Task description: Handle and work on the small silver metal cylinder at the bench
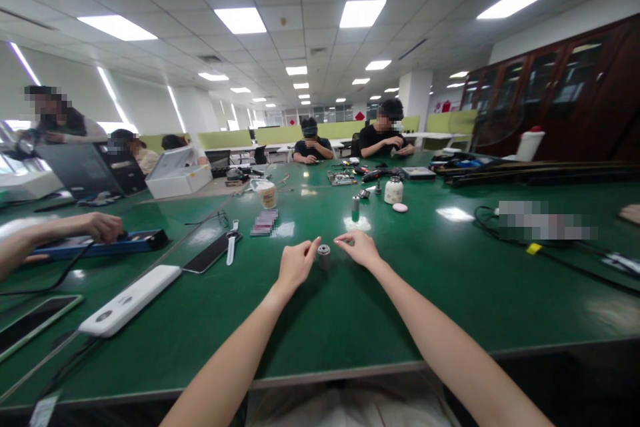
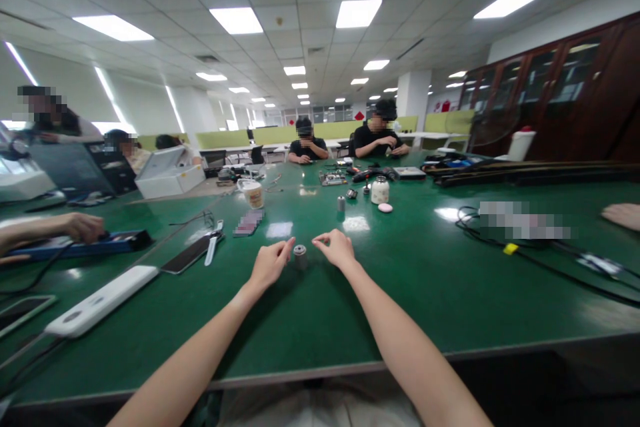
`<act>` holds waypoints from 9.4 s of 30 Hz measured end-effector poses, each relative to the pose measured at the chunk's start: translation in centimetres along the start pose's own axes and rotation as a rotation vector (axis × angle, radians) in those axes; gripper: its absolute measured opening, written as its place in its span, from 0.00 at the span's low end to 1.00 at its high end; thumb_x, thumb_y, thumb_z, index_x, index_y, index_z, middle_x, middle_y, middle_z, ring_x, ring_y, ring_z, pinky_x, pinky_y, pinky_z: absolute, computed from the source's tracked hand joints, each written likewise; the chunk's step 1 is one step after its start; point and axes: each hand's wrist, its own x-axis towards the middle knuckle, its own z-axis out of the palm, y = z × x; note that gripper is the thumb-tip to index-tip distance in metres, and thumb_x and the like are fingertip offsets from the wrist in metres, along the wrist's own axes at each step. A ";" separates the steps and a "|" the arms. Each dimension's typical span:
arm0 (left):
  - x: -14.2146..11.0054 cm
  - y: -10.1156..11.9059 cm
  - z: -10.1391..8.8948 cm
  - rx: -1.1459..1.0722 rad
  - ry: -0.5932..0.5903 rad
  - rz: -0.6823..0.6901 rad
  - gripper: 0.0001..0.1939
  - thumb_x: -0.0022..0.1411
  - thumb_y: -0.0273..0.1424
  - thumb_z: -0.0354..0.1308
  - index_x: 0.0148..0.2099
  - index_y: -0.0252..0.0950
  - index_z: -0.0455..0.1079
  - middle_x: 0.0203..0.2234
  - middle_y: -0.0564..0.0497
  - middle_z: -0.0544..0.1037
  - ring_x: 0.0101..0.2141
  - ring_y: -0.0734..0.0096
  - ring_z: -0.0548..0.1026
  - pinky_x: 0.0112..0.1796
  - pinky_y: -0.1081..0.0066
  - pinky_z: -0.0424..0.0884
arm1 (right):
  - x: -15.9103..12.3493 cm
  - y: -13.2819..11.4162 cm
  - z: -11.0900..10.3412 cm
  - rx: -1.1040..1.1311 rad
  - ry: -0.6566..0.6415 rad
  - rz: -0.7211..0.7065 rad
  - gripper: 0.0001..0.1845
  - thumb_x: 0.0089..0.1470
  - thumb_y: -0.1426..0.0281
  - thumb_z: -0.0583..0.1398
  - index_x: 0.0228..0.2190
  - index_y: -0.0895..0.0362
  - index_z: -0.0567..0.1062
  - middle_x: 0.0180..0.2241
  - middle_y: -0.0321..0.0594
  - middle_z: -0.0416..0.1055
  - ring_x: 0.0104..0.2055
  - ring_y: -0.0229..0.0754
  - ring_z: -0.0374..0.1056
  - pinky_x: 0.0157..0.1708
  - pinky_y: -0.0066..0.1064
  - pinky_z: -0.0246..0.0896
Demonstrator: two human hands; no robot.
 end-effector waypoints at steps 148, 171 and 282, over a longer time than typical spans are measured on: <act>0.8 -1.3 -0.8 0.008 0.345 0.014 0.20 0.64 0.36 0.48 0.20 0.37 0.61 0.16 0.55 0.64 0.21 0.74 0.62 0.26 0.72 0.55 | 0.1 2.6 0.2 -0.629 -0.024 0.046 0.12 0.53 0.55 0.61 0.35 0.43 0.81 0.49 0.41 0.72 0.55 0.54 0.60 0.53 0.51 0.52; 0.8 -1.2 -0.6 0.002 0.307 0.028 0.20 0.64 0.37 0.48 0.21 0.36 0.62 0.16 0.55 0.64 0.21 0.75 0.62 0.26 0.73 0.55 | 0.4 0.3 0.9 0.087 -0.057 -0.254 0.13 0.49 0.70 0.63 0.39 0.57 0.77 0.34 0.41 0.79 0.38 0.42 0.75 0.44 0.36 0.68; 1.1 -1.7 0.7 0.133 0.271 0.033 0.15 0.59 0.24 0.44 0.21 0.39 0.55 0.18 0.51 0.66 0.27 0.66 0.64 0.31 0.68 0.57 | 2.4 6.0 -0.8 -0.255 -0.051 -0.138 0.11 0.49 0.68 0.63 0.38 0.51 0.78 0.35 0.36 0.79 0.41 0.44 0.75 0.48 0.40 0.67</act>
